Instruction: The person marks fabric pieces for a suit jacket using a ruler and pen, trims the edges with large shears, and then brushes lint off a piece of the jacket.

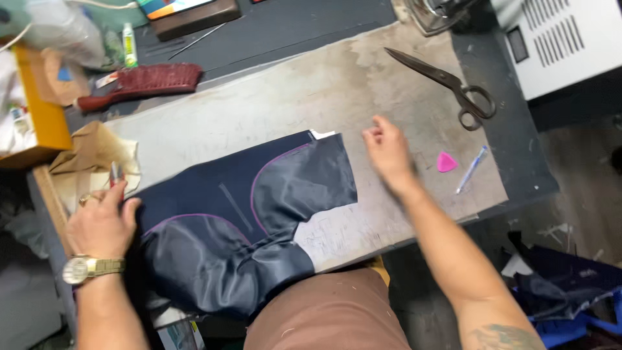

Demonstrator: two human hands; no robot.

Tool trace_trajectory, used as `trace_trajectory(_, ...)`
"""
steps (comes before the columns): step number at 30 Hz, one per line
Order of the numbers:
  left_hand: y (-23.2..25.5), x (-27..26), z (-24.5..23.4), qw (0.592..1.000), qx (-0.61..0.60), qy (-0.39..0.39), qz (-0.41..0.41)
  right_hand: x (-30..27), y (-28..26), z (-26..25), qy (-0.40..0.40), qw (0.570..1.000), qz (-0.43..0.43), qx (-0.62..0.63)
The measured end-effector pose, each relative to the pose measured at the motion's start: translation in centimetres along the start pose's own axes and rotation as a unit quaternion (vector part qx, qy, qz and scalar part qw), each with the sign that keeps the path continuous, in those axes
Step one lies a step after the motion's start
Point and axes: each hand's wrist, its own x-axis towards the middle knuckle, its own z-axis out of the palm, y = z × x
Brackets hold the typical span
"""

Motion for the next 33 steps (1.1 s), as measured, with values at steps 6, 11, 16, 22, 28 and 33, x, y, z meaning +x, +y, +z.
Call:
trace_trajectory(6, 20.2, 6.1, -6.1, 0.911, -0.364, 0.177, 0.074, -7.3, -4.8, 12.4, 0.053, 0.855, -0.504, -0.106)
trace_trajectory(11, 27.5, 6.2, -4.0, 0.922, -0.353, -0.040, 0.157, -5.3, -0.7, 9.8, 0.088, 0.871, -0.440, -0.202)
trace_trajectory(16, 28.9, 5.0, -2.8, 0.935, -0.319, 0.066, 0.142, -7.3, -0.7, 2.7, 0.094, 0.986, -0.131, -0.046)
trace_trajectory(22, 34.4, 5.1, -6.1, 0.841, -0.537, 0.066, -0.017, -8.9, -4.3, 3.7, -0.026, 0.932, 0.261, 0.251)
trace_trajectory(28, 35.7, 7.7, -7.6, 0.820, -0.522, -0.226, -0.060, -10.9, -4.1, 5.1, -0.084, 0.971, 0.197, 0.109)
trace_trajectory(33, 36.1, 7.4, -4.8, 0.820, -0.517, -0.230, -0.086, -10.0, -3.6, 3.3, 0.084, 0.974, 0.122, 0.171)
